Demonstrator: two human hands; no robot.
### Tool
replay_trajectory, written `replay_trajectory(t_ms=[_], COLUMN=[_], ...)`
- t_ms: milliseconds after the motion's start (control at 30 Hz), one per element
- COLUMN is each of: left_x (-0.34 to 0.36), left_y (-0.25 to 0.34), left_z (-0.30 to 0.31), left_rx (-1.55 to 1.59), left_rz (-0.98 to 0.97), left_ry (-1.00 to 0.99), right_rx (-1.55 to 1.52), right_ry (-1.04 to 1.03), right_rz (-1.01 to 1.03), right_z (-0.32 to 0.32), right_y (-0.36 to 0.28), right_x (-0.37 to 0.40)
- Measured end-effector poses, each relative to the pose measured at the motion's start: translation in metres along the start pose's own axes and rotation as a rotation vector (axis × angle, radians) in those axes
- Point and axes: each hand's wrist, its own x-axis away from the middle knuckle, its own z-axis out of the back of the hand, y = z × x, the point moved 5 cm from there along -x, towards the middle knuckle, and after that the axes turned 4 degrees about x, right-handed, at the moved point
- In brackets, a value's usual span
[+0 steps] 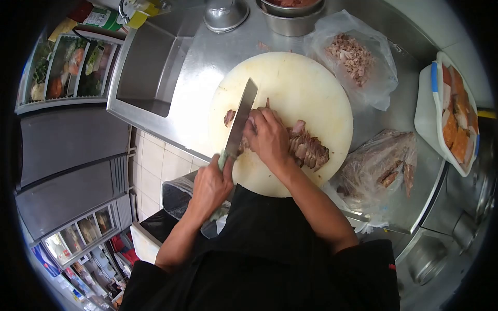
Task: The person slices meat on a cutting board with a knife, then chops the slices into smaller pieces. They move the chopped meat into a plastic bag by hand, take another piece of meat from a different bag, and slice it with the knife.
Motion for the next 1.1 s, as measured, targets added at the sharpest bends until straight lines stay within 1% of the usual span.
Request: replay_trajectory(t_ms=[67, 200, 300, 367, 400, 433, 500, 567, 600, 633, 700, 733, 800, 967, 1033, 1100], left_x=[-0.018, -0.005, 0.004, -0.040, -0.066, -0.089, -0.106, -0.113, -0.104, -0.090, -0.059, -0.047, -0.027, 0.002, 0.015, 0.029], left_y=[0.002, 0.001, -0.008, 0.005, 0.013, 0.023, 0.035, 0.035, 0.036, 0.034, 0.030, 0.029, 0.022, 0.015, 0.012, 0.004], left_z=[-0.006, -0.007, -0.016, -0.025, -0.029, -0.026, -0.011, 0.003, 0.011, 0.013, 0.019, 0.019, 0.017, 0.017, 0.016, 0.017], left_rx=[0.049, -0.045, -0.025, 0.016, 0.057, 0.081, 0.107, 0.166, 0.196, 0.192, 0.158, 0.155, 0.068, 0.061, 0.022, 0.026], left_rz=[-0.025, -0.013, 0.082, 0.005, -0.058, -0.076, -0.105, -0.073, -0.036, -0.041, -0.079, -0.075, 0.030, 0.044, 0.039, 0.019], left_ry=[0.007, 0.006, -0.015, 0.038, 0.075, 0.096, 0.135, 0.041, 0.010, 0.004, 0.098, 0.088, 0.026, 0.010, -0.036, -0.026], right_rx=[0.008, 0.040, -0.023, -0.050, -0.040, -0.026, -0.039, -0.089, -0.086, -0.114, -0.142, -0.142, -0.146, -0.146, -0.128, -0.105], right_ry=[-0.015, -0.008, -0.046, -0.048, -0.051, -0.046, -0.049, -0.111, -0.100, -0.075, -0.048, -0.054, -0.067, 0.000, -0.043, -0.081], right_rz=[0.007, 0.036, -0.003, -0.023, 0.001, 0.031, 0.075, 0.062, 0.060, 0.027, -0.024, -0.033, -0.037, -0.056, -0.088, -0.129], right_z=[0.000, 0.001, 0.004, -0.001, -0.001, 0.000, 0.005, 0.002, 0.005, 0.009, 0.012, 0.012, 0.010, 0.005, 0.005, 0.003], right_y=[0.000, -0.002, -0.003, -0.001, 0.001, 0.003, 0.002, 0.009, 0.006, 0.002, 0.002, 0.003, 0.004, 0.007, 0.004, 0.006], right_x=[0.002, -0.001, -0.001, 0.005, 0.005, 0.003, 0.003, 0.003, 0.001, 0.000, 0.002, 0.001, 0.002, 0.002, 0.001, 0.000])
